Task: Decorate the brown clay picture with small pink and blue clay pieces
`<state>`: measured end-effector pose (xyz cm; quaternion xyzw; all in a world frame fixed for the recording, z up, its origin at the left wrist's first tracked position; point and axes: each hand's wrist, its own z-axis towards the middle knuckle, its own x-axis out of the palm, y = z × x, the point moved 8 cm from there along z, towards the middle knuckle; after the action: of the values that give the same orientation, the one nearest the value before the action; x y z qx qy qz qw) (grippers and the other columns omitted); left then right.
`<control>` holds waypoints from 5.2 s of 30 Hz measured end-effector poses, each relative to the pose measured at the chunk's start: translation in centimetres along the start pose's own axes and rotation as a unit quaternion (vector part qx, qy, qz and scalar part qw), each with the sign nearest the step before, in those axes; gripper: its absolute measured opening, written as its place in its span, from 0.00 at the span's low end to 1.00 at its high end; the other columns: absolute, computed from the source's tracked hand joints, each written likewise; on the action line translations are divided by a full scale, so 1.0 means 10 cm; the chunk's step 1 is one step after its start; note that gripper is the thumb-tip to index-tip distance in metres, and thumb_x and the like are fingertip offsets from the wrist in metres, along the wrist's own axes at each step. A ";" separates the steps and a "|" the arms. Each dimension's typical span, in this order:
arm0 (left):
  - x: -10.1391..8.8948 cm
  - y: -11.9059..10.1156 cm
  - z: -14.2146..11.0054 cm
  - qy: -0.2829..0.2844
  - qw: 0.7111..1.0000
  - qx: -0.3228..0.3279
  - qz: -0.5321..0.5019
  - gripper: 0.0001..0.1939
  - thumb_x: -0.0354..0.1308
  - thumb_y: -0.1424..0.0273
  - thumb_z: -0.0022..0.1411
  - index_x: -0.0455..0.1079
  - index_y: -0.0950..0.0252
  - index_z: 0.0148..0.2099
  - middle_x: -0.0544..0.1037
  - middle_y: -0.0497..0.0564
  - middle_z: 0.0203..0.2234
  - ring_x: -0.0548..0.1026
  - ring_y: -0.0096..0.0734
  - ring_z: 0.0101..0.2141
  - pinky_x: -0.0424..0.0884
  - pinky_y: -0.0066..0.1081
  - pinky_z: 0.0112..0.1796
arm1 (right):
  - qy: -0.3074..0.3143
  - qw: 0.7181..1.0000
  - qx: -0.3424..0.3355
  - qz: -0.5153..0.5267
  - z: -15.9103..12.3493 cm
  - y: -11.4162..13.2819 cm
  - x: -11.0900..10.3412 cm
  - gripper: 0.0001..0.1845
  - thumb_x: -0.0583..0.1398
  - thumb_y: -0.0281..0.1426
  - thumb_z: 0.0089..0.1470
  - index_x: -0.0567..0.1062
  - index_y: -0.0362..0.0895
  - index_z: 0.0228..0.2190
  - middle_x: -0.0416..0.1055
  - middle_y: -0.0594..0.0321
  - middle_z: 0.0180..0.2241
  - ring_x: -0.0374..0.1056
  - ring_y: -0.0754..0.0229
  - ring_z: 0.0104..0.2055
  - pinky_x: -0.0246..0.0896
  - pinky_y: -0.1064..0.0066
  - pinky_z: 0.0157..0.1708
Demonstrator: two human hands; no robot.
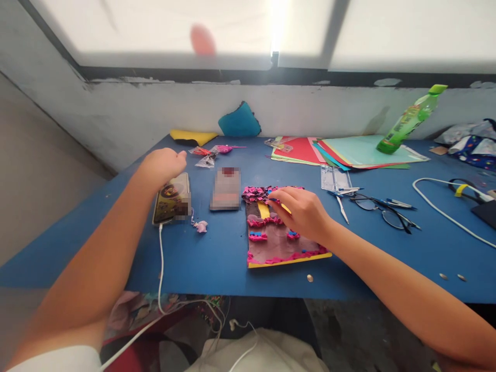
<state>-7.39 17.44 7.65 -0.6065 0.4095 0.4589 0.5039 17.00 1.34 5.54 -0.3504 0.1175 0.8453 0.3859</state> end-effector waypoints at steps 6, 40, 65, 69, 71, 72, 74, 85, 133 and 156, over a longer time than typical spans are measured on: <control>0.12 -0.06 -0.10 0.054 0.994 0.018 -0.095 0.18 0.50 0.62 0.63 0.65 0.65 0.24 0.60 0.44 0.10 0.60 0.29 0.19 0.58 0.30 0.28 | -0.009 1.000 -0.008 -0.012 0.01 0.02 -0.01 0.10 0.52 0.29 0.62 0.73 0.41 0.33 0.77 0.57 0.30 0.71 0.62 0.29 0.62 0.73 0.29; 0.11 0.08 -0.04 0.067 0.997 -0.031 -0.017 0.43 0.32 0.45 0.64 0.68 0.83 0.45 0.66 0.51 0.16 0.66 0.37 0.26 0.58 0.31 0.32 | -0.014 1.000 -0.012 -0.007 0.02 0.03 -0.04 0.09 0.54 0.29 0.62 0.71 0.40 0.32 0.76 0.59 0.29 0.70 0.63 0.28 0.58 0.74 0.27; 1.02 -1.13 -1.54 0.441 0.738 0.332 -0.388 0.26 0.43 0.45 0.63 0.63 0.64 0.31 0.55 0.38 0.10 0.52 0.20 0.13 0.57 0.25 0.19 | -0.100 0.992 -0.062 0.052 0.03 0.24 -0.26 0.04 0.59 0.28 0.59 0.72 0.40 0.36 0.73 0.64 0.21 0.67 0.66 0.22 0.62 0.74 0.26; 0.99 -1.13 -1.43 0.416 0.713 0.296 -0.480 0.21 0.51 0.52 0.63 0.56 0.63 0.27 0.53 0.37 0.12 0.51 0.17 0.13 0.59 0.24 0.20 | -0.095 0.993 -0.060 0.033 0.02 0.23 -0.24 0.06 0.57 0.23 0.58 0.73 0.38 0.39 0.77 0.58 0.27 0.72 0.63 0.27 0.65 0.73 0.29; 0.95 -1.10 -1.33 0.371 0.720 0.277 -0.516 0.20 0.54 0.57 0.63 0.54 0.64 0.26 0.54 0.38 0.13 0.52 0.15 0.13 0.59 0.23 0.20 | -0.083 0.995 -0.058 0.025 0.02 0.21 -0.20 0.10 0.54 0.20 0.58 0.73 0.37 0.41 0.77 0.56 0.29 0.73 0.62 0.29 0.66 0.73 0.29; 0.93 -1.09 -1.29 0.354 0.724 0.269 -0.527 0.19 0.54 0.60 0.63 0.55 0.64 0.26 0.56 0.38 0.14 0.52 0.15 0.13 0.59 0.22 0.20 | -0.079 0.995 -0.055 0.023 0.02 0.20 -0.19 0.11 0.54 0.20 0.58 0.73 0.38 0.41 0.78 0.56 0.29 0.73 0.62 0.29 0.66 0.73 0.29; 0.91 -1.07 -1.24 0.331 0.733 0.260 -0.535 0.15 0.53 0.65 0.63 0.57 0.65 0.26 0.60 0.40 0.14 0.54 0.14 0.13 0.57 0.21 0.20 | -0.078 0.995 -0.049 0.023 0.02 0.18 -0.17 0.11 0.54 0.21 0.58 0.73 0.40 0.42 0.78 0.57 0.30 0.74 0.62 0.29 0.66 0.74 0.28; 0.91 -1.13 -1.34 0.347 0.756 0.307 -0.463 0.20 0.57 0.55 0.58 0.70 0.69 0.28 0.75 0.49 0.19 0.58 0.17 0.14 0.63 0.24 0.19 | -0.067 0.996 -0.036 0.049 0.02 0.14 -0.14 0.02 0.56 0.28 0.60 0.68 0.43 0.34 0.74 0.61 0.26 0.68 0.65 0.25 0.62 0.75 0.26; 0.82 -1.08 -1.28 0.256 0.788 0.294 -0.476 0.18 0.66 0.57 0.48 0.70 0.68 0.28 0.69 0.43 0.16 0.59 0.17 0.15 0.53 0.22 0.16 | -0.085 0.988 -0.011 0.125 0.03 0.17 -0.19 0.05 0.57 0.22 0.58 0.70 0.42 0.32 0.74 0.59 0.28 0.69 0.65 0.28 0.64 0.77 0.28; 0.67 -0.95 -1.01 0.226 0.803 0.232 -0.500 0.09 0.49 0.64 0.60 0.62 0.66 0.36 0.75 0.49 0.22 0.50 0.14 0.10 0.57 0.24 0.17 | 0.039 0.983 0.180 0.013 -0.06 -0.50 0.05 0.30 0.45 0.50 0.62 0.67 0.44 0.19 0.67 0.63 0.16 0.59 0.65 0.18 0.49 0.74 0.22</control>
<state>4.85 8.73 4.11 -0.6789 0.2460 -0.1152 0.6822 20.72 4.75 5.11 -0.3063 0.2871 0.8009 0.4270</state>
